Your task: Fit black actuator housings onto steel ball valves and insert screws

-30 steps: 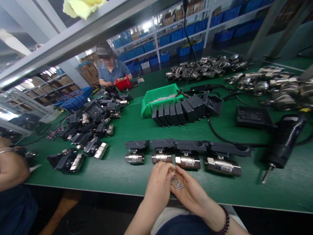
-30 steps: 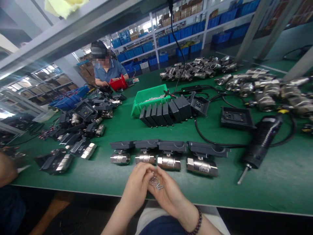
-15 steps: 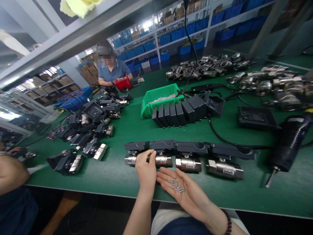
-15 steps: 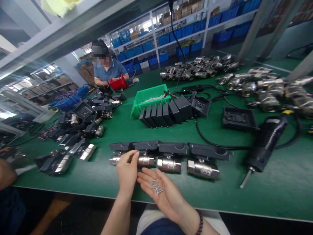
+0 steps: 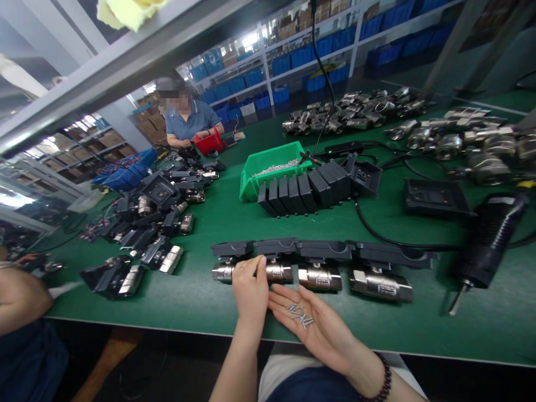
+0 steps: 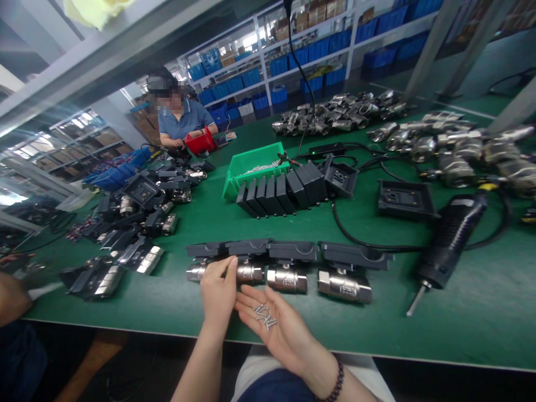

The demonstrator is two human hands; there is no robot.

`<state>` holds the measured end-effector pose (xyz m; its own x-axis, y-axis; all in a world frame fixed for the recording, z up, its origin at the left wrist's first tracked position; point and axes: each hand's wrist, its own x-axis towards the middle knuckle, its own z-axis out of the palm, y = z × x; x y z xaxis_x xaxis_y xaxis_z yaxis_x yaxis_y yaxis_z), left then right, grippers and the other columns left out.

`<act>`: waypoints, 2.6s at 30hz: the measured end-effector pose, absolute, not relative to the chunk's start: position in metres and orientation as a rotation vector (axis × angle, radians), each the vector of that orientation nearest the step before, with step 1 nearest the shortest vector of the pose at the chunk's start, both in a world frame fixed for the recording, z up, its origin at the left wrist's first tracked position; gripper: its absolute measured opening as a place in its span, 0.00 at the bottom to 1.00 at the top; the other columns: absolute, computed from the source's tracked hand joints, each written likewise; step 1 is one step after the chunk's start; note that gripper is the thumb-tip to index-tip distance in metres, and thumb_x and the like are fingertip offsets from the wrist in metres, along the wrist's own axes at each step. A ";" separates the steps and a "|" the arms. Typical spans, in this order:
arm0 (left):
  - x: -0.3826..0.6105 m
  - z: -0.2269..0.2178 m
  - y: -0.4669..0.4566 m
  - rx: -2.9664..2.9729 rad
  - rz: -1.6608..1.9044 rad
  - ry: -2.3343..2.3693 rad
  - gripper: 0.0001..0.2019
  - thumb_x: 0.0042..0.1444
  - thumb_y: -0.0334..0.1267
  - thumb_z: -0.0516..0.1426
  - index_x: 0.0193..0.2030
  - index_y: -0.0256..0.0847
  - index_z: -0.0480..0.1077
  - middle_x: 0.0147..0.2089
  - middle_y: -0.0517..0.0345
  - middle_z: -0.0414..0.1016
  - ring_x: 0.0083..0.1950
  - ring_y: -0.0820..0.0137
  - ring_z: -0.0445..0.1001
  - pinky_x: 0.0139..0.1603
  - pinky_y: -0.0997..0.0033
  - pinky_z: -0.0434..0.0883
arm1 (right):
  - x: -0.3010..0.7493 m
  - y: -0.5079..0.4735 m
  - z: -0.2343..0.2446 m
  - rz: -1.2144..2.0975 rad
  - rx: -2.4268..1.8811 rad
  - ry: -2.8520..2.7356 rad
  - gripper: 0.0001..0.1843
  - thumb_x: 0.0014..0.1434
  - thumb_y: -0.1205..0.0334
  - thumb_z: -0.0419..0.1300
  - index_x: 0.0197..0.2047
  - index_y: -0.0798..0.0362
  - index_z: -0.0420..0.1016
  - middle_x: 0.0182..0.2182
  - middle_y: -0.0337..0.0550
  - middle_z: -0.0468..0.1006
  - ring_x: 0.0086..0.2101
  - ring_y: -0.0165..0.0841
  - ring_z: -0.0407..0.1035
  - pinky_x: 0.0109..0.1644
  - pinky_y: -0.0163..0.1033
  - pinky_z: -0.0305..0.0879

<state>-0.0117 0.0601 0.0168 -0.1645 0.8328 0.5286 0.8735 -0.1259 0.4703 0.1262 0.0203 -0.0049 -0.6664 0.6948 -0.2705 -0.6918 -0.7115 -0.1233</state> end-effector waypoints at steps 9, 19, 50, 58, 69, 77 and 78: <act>-0.006 0.040 0.041 -2.189 -1.060 -2.058 0.04 0.55 0.32 0.55 0.32 0.39 0.72 0.34 0.55 0.76 0.38 0.64 0.71 0.42 0.61 0.67 | 0.126 0.021 -0.003 2.285 -0.359 -0.033 0.26 0.49 0.54 0.69 0.47 0.61 0.74 0.47 0.53 0.72 0.51 0.40 0.63 0.59 0.42 0.55; 0.008 0.047 0.014 -2.697 -0.335 -2.077 0.05 0.52 0.26 0.57 0.30 0.40 0.70 0.34 0.57 0.74 0.38 0.63 0.67 0.39 0.63 0.64 | 0.125 0.021 -0.003 2.252 -0.376 -0.100 0.23 0.50 0.53 0.69 0.44 0.60 0.76 0.42 0.49 0.74 0.42 0.34 0.66 0.47 0.32 0.62; 0.008 0.024 0.071 -2.218 -1.067 -1.666 0.08 0.59 0.33 0.55 0.30 0.39 0.73 0.30 0.58 0.69 0.34 0.69 0.66 0.37 0.70 0.65 | 0.125 0.021 -0.006 2.273 -0.233 -0.074 0.22 0.57 0.55 0.64 0.49 0.63 0.73 0.49 0.55 0.70 0.52 0.41 0.61 0.60 0.42 0.54; 0.006 0.020 0.072 -2.143 -1.078 -1.660 0.06 0.56 0.33 0.57 0.29 0.37 0.74 0.29 0.56 0.69 0.34 0.67 0.64 0.37 0.68 0.64 | 0.126 0.018 -0.010 2.274 -0.228 -0.059 0.22 0.57 0.55 0.64 0.49 0.63 0.73 0.48 0.54 0.71 0.53 0.41 0.61 0.60 0.42 0.53; 0.001 0.043 0.027 -2.663 -0.919 -1.846 0.06 0.52 0.26 0.60 0.31 0.41 0.73 0.32 0.61 0.75 0.36 0.69 0.69 0.39 0.71 0.66 | 0.126 0.022 -0.006 2.217 -0.232 0.015 0.23 0.52 0.56 0.68 0.46 0.64 0.74 0.42 0.52 0.74 0.41 0.33 0.68 0.50 0.33 0.62; 0.010 0.045 0.019 -2.775 -0.432 -2.094 0.05 0.51 0.26 0.59 0.32 0.38 0.71 0.37 0.55 0.73 0.41 0.63 0.67 0.42 0.62 0.65 | 0.127 0.023 -0.006 2.228 -0.252 -0.024 0.23 0.49 0.55 0.70 0.45 0.60 0.76 0.40 0.48 0.75 0.40 0.31 0.67 0.45 0.30 0.63; 0.011 0.045 0.020 -2.777 -0.404 -2.094 0.05 0.51 0.25 0.59 0.31 0.38 0.70 0.36 0.55 0.73 0.40 0.62 0.66 0.41 0.62 0.65 | 0.126 0.023 -0.005 2.224 -0.248 -0.028 0.22 0.49 0.56 0.70 0.44 0.60 0.76 0.40 0.47 0.75 0.40 0.32 0.67 0.46 0.31 0.63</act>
